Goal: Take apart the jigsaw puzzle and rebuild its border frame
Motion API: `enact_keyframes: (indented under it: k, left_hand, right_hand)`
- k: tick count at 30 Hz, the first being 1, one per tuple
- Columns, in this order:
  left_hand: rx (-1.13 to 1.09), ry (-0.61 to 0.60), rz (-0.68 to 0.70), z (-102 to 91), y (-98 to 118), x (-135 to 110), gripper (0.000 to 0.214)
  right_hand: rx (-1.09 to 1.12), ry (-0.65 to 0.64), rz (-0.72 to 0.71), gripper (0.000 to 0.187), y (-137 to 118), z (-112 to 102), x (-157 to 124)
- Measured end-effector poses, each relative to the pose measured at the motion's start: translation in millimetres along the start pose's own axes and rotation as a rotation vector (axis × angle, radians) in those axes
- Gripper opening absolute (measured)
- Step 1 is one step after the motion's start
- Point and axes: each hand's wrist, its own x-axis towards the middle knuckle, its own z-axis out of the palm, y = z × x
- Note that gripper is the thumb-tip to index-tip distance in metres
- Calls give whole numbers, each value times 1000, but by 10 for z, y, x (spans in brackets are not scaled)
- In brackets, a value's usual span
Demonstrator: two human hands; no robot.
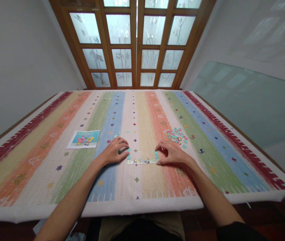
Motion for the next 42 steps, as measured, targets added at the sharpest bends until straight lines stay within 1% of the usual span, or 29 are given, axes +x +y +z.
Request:
enact_keyframes:
  k: [3,6,11,14,17,19,22,24,27,31,37,42]
  left_hand:
    - [2,1,-8,-15,5,4,19]
    - [25,59,-48,-74,-46,-1,21]
    - [127,222,-183,-264,-272,-71,27]
    - [187,257,-243,-364,-423,-140,28]
    - [209,237,-259,-419,-533,-198,25]
    - [212,218,-257,-431,-571,-219,23]
    - [203,173,-236,-423,-570,-225,24]
    - [189,135,-218,-408,-547,-218,24]
    - [161,93,-205,-389,-521,-209,24]
    - [126,71,-204,-396,-510,-211,22]
    - [28,-38,-150,-424,-385,-204,15]
    - [-14,-68,-123,-388,-281,-172,15]
  right_hand:
    - [16,5,3,43,-14,-7,-5]
    - [26,22,10,41,-33,-15,-12]
    - [21,32,-4,36,-37,-13,-8]
    - [18,41,-12,34,-25,-3,-4]
    - [29,57,-14,31,-4,16,2]
    - [44,68,-10,27,11,33,11]
    - [68,78,-3,20,26,55,34]
    - [70,96,-3,20,32,62,51]
    - [31,129,-6,26,43,65,75]
    - [5,170,17,33,68,81,86]
    - [63,228,66,49,110,121,77]
    - [129,263,100,54,117,111,75]
